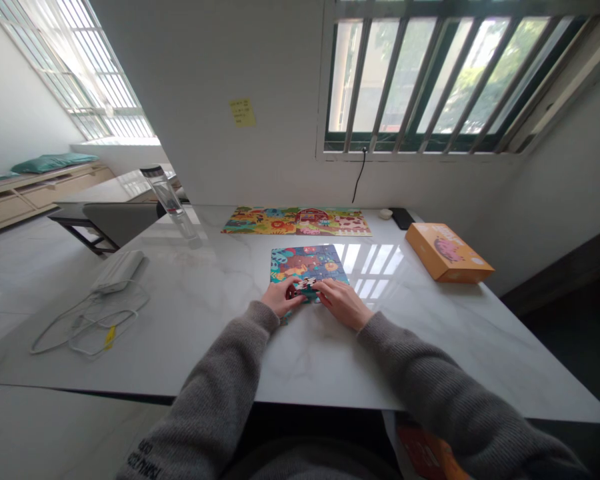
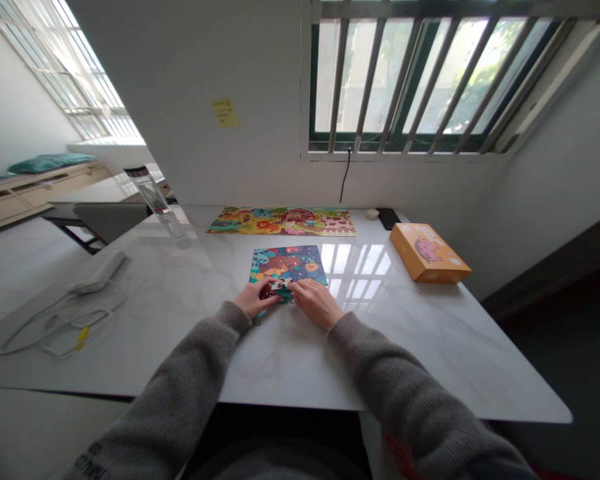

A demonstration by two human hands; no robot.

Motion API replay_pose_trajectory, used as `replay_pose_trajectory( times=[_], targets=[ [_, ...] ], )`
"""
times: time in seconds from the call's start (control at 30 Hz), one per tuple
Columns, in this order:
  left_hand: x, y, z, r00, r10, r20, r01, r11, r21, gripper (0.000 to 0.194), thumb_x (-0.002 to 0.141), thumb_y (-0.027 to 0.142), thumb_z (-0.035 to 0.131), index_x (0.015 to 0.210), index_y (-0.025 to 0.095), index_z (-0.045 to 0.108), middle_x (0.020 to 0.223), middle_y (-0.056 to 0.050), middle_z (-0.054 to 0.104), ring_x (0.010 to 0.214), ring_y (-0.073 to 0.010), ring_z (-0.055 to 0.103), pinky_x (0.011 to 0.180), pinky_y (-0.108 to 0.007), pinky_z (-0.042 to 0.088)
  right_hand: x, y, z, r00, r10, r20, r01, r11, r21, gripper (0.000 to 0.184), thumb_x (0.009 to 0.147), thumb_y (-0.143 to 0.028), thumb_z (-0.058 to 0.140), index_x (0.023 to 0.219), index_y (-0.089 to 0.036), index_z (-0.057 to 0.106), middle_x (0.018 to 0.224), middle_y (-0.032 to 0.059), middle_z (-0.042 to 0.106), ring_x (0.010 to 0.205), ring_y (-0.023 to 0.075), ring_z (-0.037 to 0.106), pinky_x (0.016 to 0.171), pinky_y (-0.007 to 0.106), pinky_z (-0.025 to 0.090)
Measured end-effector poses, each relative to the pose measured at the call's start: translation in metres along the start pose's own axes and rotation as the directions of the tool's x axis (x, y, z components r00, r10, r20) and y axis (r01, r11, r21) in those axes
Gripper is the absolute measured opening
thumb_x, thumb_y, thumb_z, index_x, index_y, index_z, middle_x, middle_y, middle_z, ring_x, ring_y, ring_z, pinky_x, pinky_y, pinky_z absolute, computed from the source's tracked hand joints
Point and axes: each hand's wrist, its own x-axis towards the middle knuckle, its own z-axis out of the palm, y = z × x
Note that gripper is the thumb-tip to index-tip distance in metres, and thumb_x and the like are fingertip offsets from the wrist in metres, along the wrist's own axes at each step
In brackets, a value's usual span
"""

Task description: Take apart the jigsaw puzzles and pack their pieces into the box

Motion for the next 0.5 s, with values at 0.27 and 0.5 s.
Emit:
replay_pose_trajectory(
  times=[0.27, 0.5],
  targets=[
    [0.000, 0.007, -0.001, 0.999, -0.001, -0.035, 0.003, 0.999, 0.053, 0.028, 0.076, 0.022, 0.066, 0.103, 0.015, 0.064, 0.058, 0.006, 0.047, 0.054, -0.0115, 0.044, 0.056, -0.024, 0.035, -0.009, 0.036, -0.024, 0.977, 0.203, -0.064, -0.187, 0.964, 0.189, 0.018, 0.095, -0.020, 0.051, 0.111, -0.020, 0.059, 0.084, 0.0041, 0.066, 0.076, 0.0179, 0.060, 0.073, 0.031, 0.050],
    [0.001, 0.007, -0.003, 0.999, -0.037, -0.002, 0.037, 0.998, 0.043, 0.032, 0.077, 0.025, 0.062, 0.108, 0.014, 0.063, 0.060, 0.005, 0.049, 0.055, -0.0124, 0.045, 0.057, -0.025, 0.035, -0.014, 0.046, -0.038, 0.964, -0.076, 0.253, 0.068, 0.997, 0.042, 0.028, 0.090, -0.028, 0.064, 0.117, -0.020, 0.064, 0.116, 0.0114, 0.067, 0.108, 0.0253, 0.060, 0.092, 0.039, 0.051]
  ],
)
